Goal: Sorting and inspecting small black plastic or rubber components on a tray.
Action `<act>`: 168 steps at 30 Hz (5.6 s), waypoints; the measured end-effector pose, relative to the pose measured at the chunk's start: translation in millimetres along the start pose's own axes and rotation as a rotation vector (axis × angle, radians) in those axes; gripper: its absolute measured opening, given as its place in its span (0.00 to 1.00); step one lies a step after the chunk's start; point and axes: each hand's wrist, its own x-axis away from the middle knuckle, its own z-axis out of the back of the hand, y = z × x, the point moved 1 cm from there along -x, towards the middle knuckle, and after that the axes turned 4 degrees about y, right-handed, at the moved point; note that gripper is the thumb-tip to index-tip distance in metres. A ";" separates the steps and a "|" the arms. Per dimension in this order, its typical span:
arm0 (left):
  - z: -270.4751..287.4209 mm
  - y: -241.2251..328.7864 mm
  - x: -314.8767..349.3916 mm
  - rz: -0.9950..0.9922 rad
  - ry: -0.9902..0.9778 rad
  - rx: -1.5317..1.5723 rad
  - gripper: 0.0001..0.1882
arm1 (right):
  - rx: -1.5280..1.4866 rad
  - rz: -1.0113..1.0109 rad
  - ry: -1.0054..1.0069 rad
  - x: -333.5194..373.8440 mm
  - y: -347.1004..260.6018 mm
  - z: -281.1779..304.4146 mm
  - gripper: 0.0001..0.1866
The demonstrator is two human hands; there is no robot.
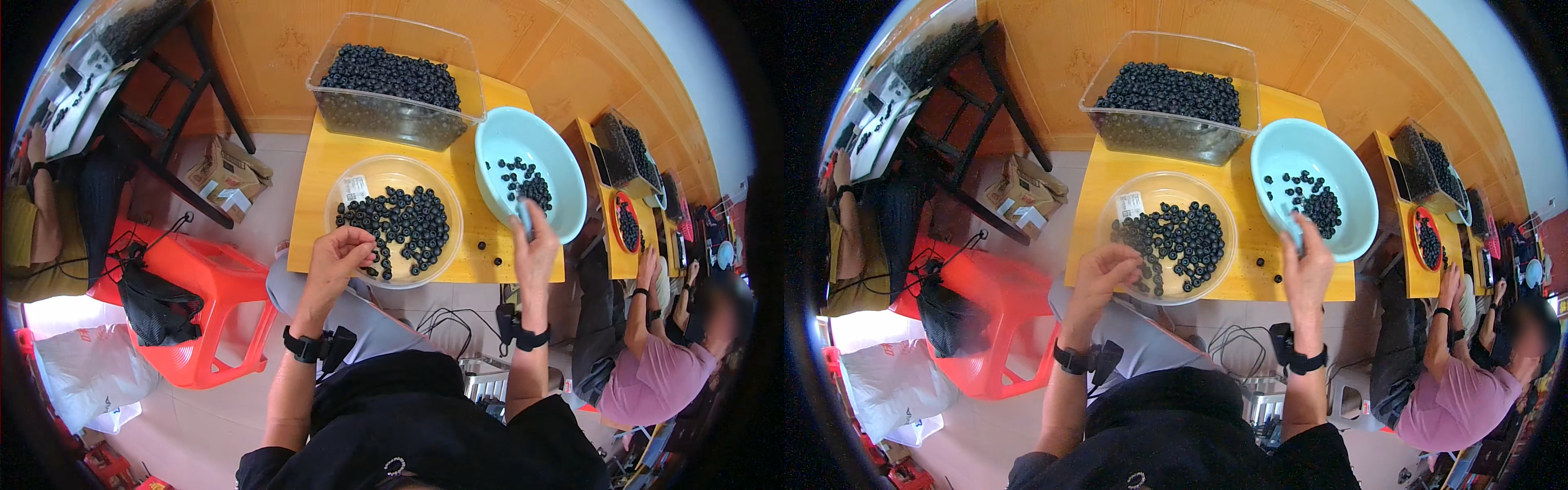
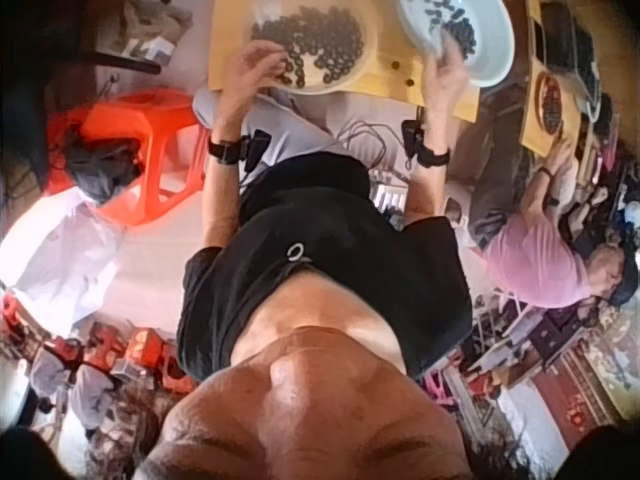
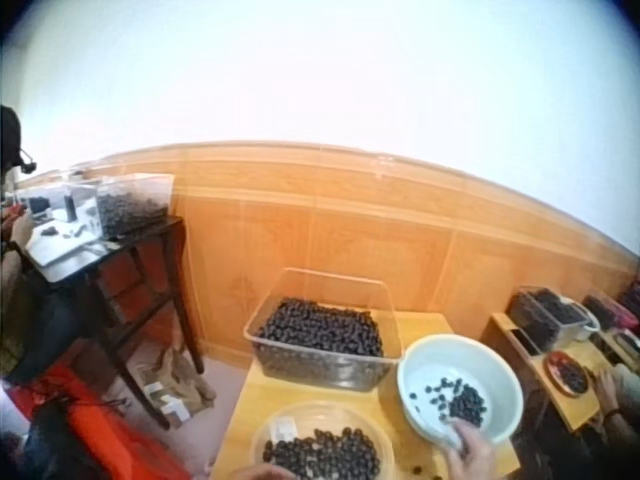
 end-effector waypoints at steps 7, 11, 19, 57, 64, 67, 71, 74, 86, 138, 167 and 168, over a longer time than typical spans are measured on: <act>-33.0 -19.1 -16.2 -0.188 -0.041 -0.563 0.05 | -0.149 -0.220 -0.311 61.6 -14.0 -36.6 0.12; -56.5 -26.8 -19.9 -0.344 0.016 -0.930 0.06 | -0.181 -0.213 -0.326 75.2 -17.0 -47.1 0.12; -71.5 -34.5 -15.6 -0.381 0.082 -1.131 0.08 | -0.196 -0.249 -0.383 79.6 -17.7 -53.2 0.11; -22.3 -11.0 5.8 0.199 -0.274 0.613 0.10 | -0.377 0.111 -0.536 63.8 -70.3 -29.0 0.12; -22.7 -12.3 6.8 0.179 -0.294 0.642 0.09 | -0.332 0.180 -0.545 63.6 -76.4 -30.7 0.12; -21.7 -15.0 6.7 0.178 -0.309 0.662 0.08 | -0.310 0.171 -0.554 63.0 -78.5 -29.4 0.12; -20.9 -17.5 7.7 0.195 -0.298 0.662 0.08 | -0.311 0.172 -0.544 63.3 -77.6 -29.1 0.12; -20.7 -17.9 8.0 0.198 -0.299 0.685 0.08 | -0.311 0.175 -0.552 62.3 -79.0 -28.2 0.12; -24.1 -19.2 4.4 0.256 -0.355 0.717 0.05 | -0.320 0.200 -0.518 61.5 -75.6 -26.0 0.12; -58.6 -23.8 -21.9 -0.162 -0.148 -0.715 0.10 | -0.250 -0.316 -0.279 64.9 -13.7 -52.4 0.10; -35.2 -11.3 -6.1 0.261 -0.258 0.519 0.12 | -0.445 0.058 -0.440 61.8 -49.1 -38.8 0.12; -33.3 -11.8 -5.3 0.260 -0.265 0.532 0.11 | -0.456 0.068 -0.450 62.7 -51.9 -39.6 0.12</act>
